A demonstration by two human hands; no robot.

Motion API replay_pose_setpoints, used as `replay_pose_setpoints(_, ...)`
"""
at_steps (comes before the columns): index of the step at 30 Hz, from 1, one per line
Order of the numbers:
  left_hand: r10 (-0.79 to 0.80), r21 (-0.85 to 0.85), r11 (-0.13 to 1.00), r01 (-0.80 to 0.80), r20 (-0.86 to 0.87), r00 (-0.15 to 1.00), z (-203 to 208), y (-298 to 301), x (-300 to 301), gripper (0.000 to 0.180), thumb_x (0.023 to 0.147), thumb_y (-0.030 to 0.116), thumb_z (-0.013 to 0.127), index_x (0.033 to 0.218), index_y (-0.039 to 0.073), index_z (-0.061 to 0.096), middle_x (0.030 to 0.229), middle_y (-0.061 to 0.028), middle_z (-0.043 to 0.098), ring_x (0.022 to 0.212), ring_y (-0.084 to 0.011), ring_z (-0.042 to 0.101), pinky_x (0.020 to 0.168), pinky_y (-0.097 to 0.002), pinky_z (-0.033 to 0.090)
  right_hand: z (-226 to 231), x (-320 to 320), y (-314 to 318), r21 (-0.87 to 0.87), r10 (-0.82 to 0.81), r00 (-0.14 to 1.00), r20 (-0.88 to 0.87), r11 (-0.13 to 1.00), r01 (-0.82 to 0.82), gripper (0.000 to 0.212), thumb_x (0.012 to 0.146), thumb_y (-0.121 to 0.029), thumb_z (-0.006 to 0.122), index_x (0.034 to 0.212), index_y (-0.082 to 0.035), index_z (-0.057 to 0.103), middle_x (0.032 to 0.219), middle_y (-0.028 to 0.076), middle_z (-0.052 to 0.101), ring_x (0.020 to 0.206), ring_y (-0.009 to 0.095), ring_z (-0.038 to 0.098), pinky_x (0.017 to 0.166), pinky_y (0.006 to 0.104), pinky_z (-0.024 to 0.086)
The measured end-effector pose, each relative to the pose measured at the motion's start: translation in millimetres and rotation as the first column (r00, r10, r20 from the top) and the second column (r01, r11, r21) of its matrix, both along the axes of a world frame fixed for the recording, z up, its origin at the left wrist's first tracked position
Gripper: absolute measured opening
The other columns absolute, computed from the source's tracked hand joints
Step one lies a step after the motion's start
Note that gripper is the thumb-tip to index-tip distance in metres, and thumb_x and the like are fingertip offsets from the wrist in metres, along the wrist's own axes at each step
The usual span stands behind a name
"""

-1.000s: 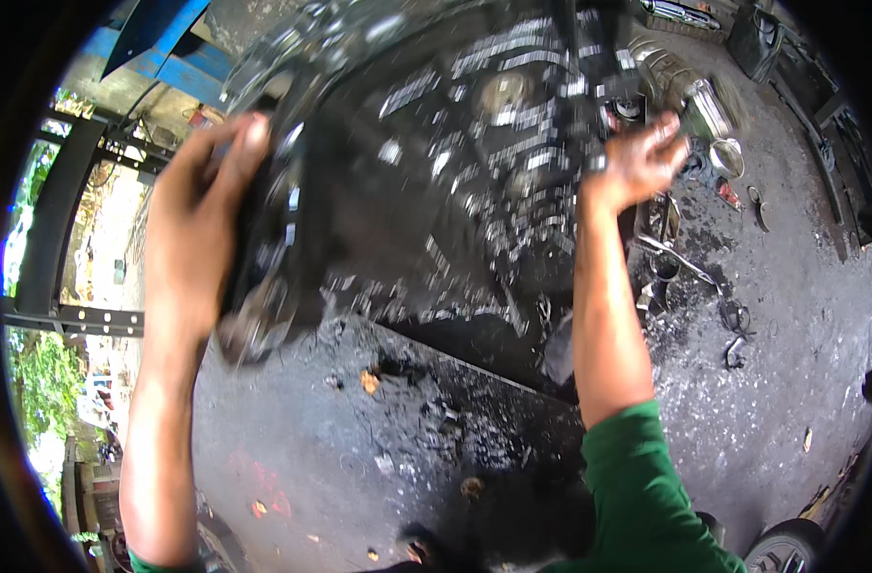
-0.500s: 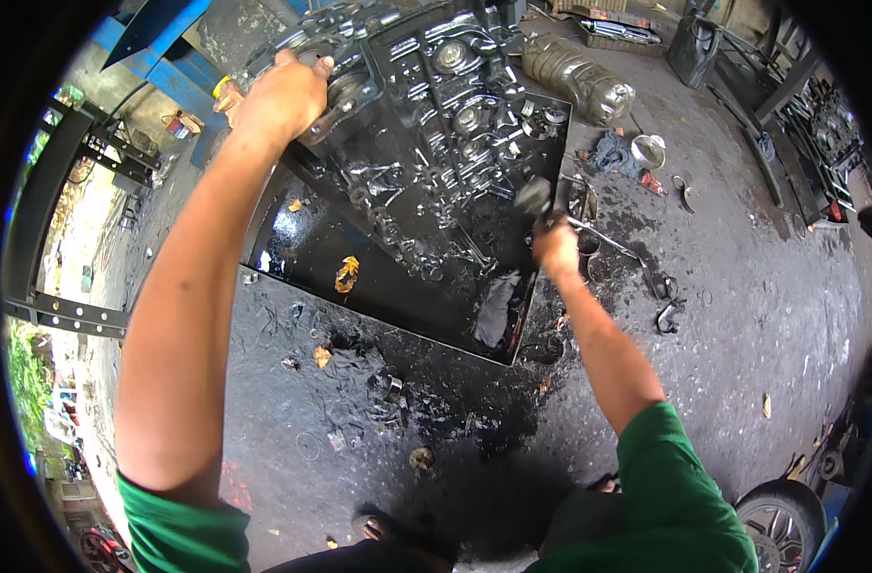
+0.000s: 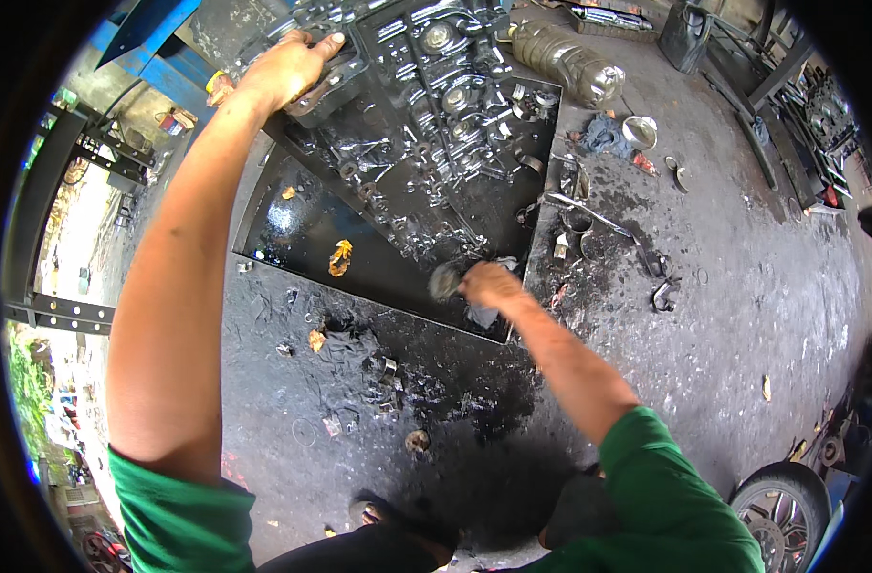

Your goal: The person uses a yellow-handled scraper to remove grime from a large black engine part. They repeatedly scrape and wipe the surface, focusing on different areas of the part.

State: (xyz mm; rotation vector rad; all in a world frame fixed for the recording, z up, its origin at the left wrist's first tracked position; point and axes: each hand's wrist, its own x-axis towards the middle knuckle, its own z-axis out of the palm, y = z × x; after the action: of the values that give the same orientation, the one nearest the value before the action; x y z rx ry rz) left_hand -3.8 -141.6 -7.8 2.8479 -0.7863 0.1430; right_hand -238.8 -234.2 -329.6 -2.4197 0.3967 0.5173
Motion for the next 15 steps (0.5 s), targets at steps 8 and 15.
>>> replay_pose_setpoints(8, -0.035, -0.043, 0.998, 0.038, 0.054, 0.998, -1, 1, 11, 0.077, 0.092, 0.062, 0.048, 0.142, 0.004, 0.046, 0.142, -0.0208, 0.051, 0.136, -0.0345, 0.045, 0.112, -0.0433, 0.033, -24, 26, -14, -0.140, -0.332, 0.937, 0.112, 0.928, 0.346, 0.046, 0.094, -0.043, 0.057, 0.108, -0.001, 0.068, 0.113, 0.021, 0.068, 0.110, 0.033, 0.065, 0.095, 0.0390, 0.052)
replay_pose_setpoints(15, -0.009, -0.025, 1.000, 0.011, 0.092, 0.996, -3, -3, 8, 0.073, 0.091, 0.058, 0.051, 0.138, 0.002, 0.051, 0.139, -0.0235, 0.052, 0.134, -0.0351, 0.047, 0.110, -0.0443, 0.035, -47, 33, 20, 0.227, -0.587, 0.808, 0.056, 0.795, 0.562, 0.047, 0.093, -0.039, 0.058, 0.131, -0.011, 0.059, 0.121, 0.021, 0.065, 0.117, 0.038, 0.060, 0.102, 0.0447, 0.046)
